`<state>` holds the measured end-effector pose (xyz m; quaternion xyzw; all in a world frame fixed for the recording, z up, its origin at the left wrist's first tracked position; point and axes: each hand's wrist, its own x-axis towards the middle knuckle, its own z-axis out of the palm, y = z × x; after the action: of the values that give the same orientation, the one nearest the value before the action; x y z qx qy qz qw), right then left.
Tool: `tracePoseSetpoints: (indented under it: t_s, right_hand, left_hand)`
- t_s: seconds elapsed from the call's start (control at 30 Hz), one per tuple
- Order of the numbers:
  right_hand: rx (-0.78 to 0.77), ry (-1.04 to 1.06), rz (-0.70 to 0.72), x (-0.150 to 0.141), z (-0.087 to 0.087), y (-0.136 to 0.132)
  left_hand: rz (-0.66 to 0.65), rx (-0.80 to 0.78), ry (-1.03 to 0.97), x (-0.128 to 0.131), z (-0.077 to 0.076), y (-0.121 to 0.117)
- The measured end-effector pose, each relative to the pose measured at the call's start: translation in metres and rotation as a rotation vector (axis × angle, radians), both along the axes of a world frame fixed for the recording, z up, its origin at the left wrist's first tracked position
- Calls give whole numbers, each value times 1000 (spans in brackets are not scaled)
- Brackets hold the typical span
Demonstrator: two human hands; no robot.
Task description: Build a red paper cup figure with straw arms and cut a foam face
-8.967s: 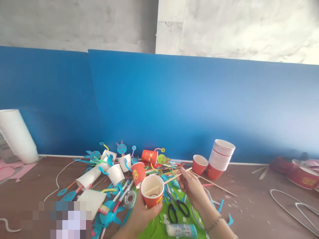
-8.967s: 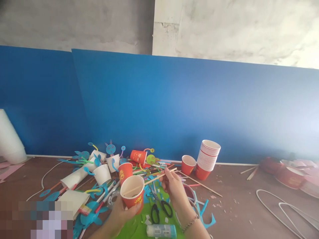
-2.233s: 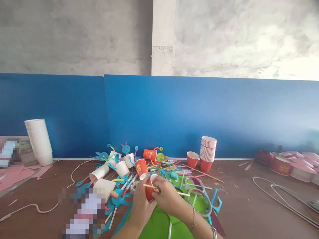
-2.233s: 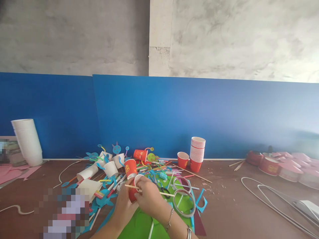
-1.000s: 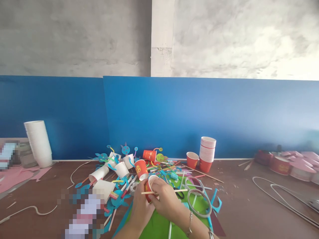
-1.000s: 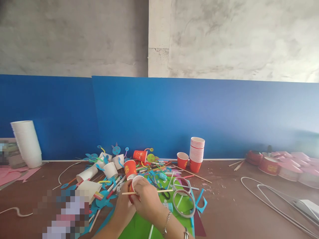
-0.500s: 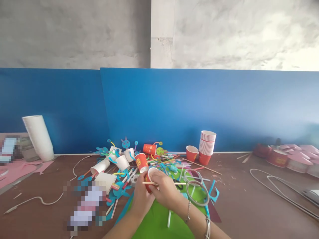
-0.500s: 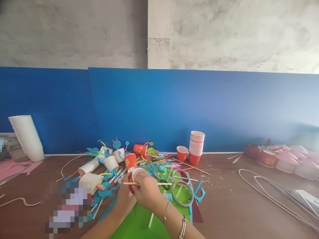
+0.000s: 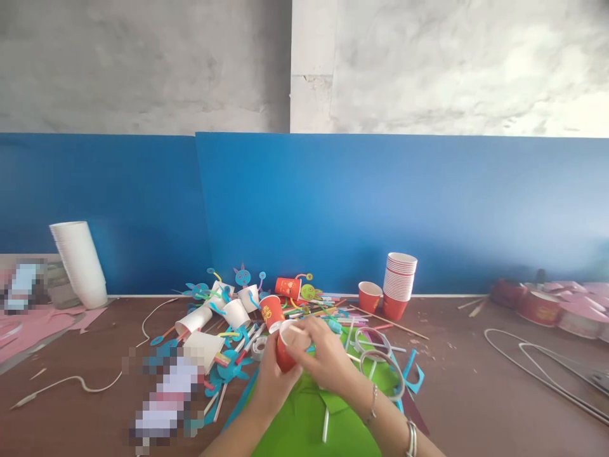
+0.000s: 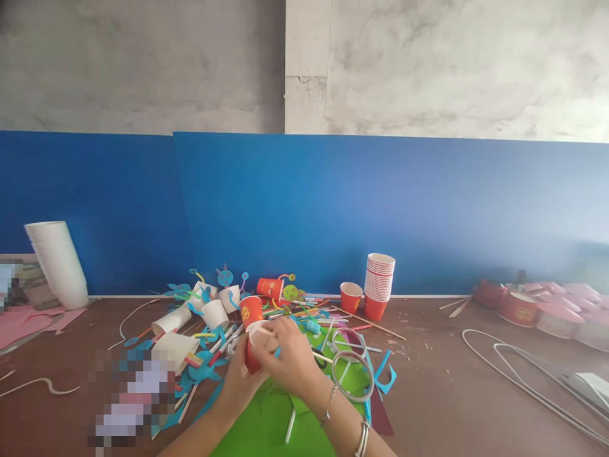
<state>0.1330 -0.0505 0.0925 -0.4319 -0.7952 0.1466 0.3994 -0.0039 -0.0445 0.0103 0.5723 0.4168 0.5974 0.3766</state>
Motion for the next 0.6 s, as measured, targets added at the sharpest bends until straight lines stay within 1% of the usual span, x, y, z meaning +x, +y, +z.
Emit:
tracePoseSetpoints:
  t_s: [0.1, 0.2, 0.27, 0.3, 0.37, 0.47, 0.53, 0.6]
  right_hand:
    - [-31, 313, -73, 14, 9, 5]
    - [-108, 656, -174, 28, 14, 12]
    - [-133, 772, -204, 33, 14, 16]
    - [-149, 782, -195, 35, 12, 19]
    - [-198, 738, -146, 34, 3, 25]
    - [-277, 652, -79, 26, -19, 35]
    - [-318, 621, -43, 21, -35, 41]
    - [-347, 602, -13, 16, -47, 45]
  left_hand:
    - [-89, -70, -127, 0, 8, -2]
    - [-171, -168, -260, -2, 8, -3]
    - [-229, -214, -349, -3, 6, -3]
    - [-254, -243, -397, -4, 6, -3]
    - [-296, -316, -494, -4, 7, -3]
    - [-322, -397, -604, -5, 11, -3]
    - [-321, -401, -610, -6, 12, -3]
    - [-307, -379, -565, -7, 12, -1]
